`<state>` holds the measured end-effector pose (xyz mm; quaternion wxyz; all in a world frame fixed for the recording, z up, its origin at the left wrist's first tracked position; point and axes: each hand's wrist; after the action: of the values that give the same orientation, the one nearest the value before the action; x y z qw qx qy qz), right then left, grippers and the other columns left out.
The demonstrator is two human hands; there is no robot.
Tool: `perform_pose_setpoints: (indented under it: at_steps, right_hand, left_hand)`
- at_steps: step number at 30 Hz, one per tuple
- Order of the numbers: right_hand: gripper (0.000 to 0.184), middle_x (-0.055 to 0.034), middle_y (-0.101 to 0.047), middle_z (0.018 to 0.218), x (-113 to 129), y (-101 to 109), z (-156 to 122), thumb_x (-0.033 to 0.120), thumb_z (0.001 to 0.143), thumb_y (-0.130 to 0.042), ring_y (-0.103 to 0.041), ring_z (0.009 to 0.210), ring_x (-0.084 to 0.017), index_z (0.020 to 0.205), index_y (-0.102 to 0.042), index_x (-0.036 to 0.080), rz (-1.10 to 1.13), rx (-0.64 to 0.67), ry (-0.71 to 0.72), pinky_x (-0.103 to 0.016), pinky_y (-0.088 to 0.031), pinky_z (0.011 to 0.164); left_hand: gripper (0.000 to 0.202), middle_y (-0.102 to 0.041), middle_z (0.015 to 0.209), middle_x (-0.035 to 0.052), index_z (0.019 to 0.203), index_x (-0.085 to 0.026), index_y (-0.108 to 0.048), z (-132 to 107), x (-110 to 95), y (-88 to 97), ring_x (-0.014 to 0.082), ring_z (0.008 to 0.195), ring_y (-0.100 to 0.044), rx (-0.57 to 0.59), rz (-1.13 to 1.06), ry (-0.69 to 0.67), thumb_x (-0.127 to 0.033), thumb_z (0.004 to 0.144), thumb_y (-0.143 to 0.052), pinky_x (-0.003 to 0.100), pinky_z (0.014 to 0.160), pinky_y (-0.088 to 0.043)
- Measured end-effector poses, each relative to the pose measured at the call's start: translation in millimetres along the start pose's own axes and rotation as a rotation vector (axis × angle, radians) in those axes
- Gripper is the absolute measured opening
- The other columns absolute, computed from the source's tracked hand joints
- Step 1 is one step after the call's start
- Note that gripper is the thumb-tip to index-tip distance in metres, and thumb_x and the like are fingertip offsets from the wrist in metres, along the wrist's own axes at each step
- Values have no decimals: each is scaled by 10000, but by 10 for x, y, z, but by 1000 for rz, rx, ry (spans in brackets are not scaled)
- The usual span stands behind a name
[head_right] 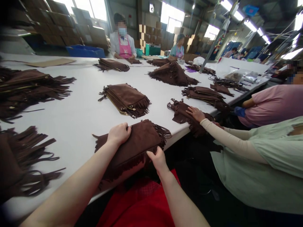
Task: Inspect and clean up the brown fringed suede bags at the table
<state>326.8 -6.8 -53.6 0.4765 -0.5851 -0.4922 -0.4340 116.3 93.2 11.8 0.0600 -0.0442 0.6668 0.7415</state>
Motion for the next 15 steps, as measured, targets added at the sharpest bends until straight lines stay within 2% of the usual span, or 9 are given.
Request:
perform_pose_setpoints:
  at_steps: [5, 11, 15]
  right_hand:
    - [262, -48, -682, 625, 145, -23, -107, 372, 673, -716, -614, 540, -163, 738, -677, 121, 138, 132, -241, -284, -515, 574]
    - [284, -73, -645, 504, 118, -121, -46, 272, 698, -565, -609, 520, -155, 455, -615, 134, -75, 212, -181, -244, -497, 567]
    - [282, -52, -617, 443, -68, -101, 31, 192, 700, -475, -553, 398, -124, 438, -574, 153, -265, 126, -273, -200, -436, 435]
  left_hand:
    - [467, -700, 963, 125, 969, -188, -641, 5, -7, 13, 283, 890, -659, 27, 4, 12, -457, 940, -260, 381, 744, -482]
    - [464, -702, 964, 127, 964, -187, -641, -6, -10, 25, 284, 891, -663, 14, 11, -2, -451, 944, -260, 375, 742, -481]
    - [460, -703, 974, 131, 983, -185, -642, -8, -9, 33, 281, 898, -663, 23, 5, -2, -447, 944, -266, 373, 746, -482]
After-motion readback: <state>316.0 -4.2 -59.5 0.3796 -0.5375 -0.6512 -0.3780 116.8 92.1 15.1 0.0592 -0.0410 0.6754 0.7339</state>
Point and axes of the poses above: each hand's wrist, its own z-axis towards the middle knuckle, its own y-axis out of the back of the hand, x = y × z
